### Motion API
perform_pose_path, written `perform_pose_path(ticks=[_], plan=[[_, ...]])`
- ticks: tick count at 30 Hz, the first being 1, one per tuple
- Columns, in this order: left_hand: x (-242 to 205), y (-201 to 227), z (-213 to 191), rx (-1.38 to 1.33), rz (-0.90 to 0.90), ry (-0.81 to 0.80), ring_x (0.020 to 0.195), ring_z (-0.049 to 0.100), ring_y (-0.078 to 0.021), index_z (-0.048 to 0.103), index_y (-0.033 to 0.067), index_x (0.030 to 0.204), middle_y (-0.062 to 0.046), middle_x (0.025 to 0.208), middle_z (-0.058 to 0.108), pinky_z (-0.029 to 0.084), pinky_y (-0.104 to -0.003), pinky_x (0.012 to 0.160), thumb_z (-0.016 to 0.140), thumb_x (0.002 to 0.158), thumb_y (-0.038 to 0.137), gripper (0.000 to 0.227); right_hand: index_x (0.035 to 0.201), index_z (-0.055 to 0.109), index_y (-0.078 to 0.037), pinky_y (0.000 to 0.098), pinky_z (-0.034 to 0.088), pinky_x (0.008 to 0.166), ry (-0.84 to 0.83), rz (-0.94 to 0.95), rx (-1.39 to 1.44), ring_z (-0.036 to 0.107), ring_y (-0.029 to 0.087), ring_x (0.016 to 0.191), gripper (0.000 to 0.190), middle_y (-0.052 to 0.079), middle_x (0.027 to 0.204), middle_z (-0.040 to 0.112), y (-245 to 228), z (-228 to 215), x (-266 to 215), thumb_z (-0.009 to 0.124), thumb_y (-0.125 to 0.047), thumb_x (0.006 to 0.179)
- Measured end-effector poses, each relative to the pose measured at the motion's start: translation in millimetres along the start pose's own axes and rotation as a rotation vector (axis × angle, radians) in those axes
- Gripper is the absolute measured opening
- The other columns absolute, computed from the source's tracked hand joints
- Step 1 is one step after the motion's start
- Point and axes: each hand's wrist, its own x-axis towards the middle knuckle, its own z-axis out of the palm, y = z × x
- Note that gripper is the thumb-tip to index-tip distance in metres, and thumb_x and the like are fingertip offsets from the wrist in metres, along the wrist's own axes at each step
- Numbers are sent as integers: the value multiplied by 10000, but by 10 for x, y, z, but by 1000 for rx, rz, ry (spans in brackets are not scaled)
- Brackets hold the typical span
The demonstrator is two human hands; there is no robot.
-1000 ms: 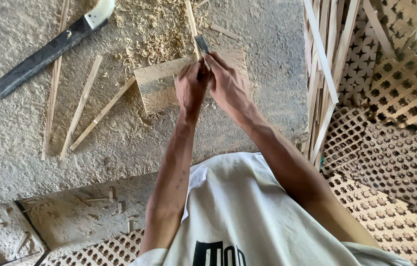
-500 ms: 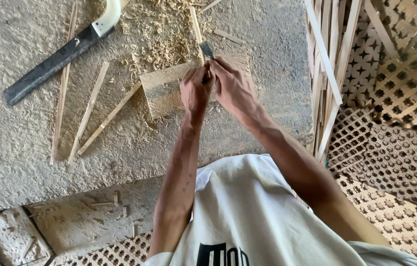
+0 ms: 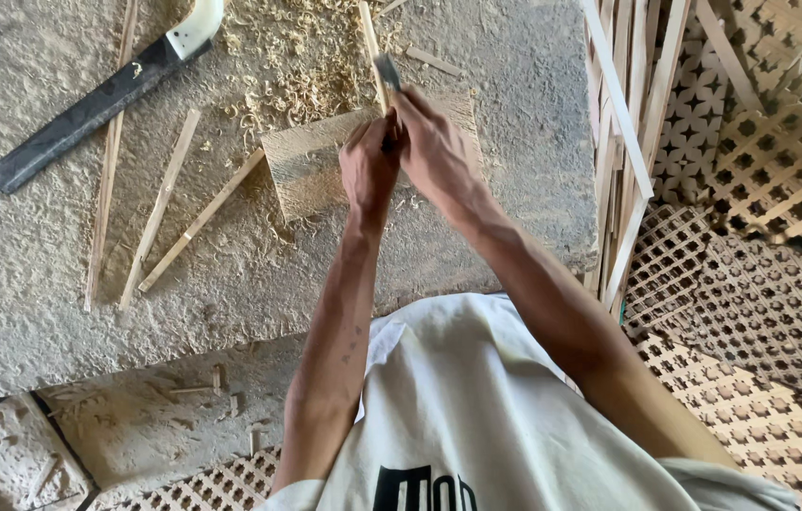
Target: The person uses a red-handled knife to shave and shape a small wooden stick on a workbench. They repeatedly rotate the stick and remove thin shavings, producing a pile of wood shavings on the table.
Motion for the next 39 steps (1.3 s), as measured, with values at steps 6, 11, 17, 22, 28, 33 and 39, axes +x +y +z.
perform_pose_path(ticks=[6,11,17,22,28,33,39], plan=[[-28,-41,72,-52,-114,-45,493,461,-77,631,133,848,-2,726,673,359,-219,402,610,980,248,176,1084,607,68,259,599,490,-13,77,-23,640,197,595,184,172,999,661,87,59,330,495,148,962],[11,43,56,-5,2,108,537,553,-170,684,123,880,-28,659,590,447,-298,456,700,916,144,44,1290,575,52,343,635,526,-118,109,-83,716,321,722,365,246,1224,651,-93,-103,56,548,132,935],[3,0,143,-11,40,243,555,622,-235,715,166,807,-33,590,534,540,-357,535,778,828,137,72,1356,599,-49,362,605,511,-155,198,-152,739,397,917,433,215,1369,606,-146,-125,-24,472,68,959],[17,-63,145,-42,45,224,563,628,-248,734,149,845,-43,585,545,538,-380,530,796,811,138,72,1350,608,-60,352,613,521,-186,232,-219,745,386,921,412,206,1380,604,-110,-32,3,485,35,968],[-12,-22,99,-82,42,206,571,623,-278,686,155,774,-56,586,536,518,-399,519,743,850,150,95,1391,576,-38,378,623,534,-191,246,-236,722,435,982,496,234,1424,555,-65,57,-43,512,77,914],[45,183,-91,-92,24,184,590,621,-323,647,142,748,-84,593,536,490,-440,504,702,899,173,163,1359,595,-56,391,632,556,-113,177,-226,734,423,953,453,209,1394,582,174,290,91,500,66,933],[-17,70,26,-65,-36,161,604,633,-323,634,140,755,-80,623,560,506,-439,518,729,831,169,125,1307,638,-64,406,631,568,-72,156,-187,742,405,941,396,175,1358,617,353,312,337,481,29,955]])
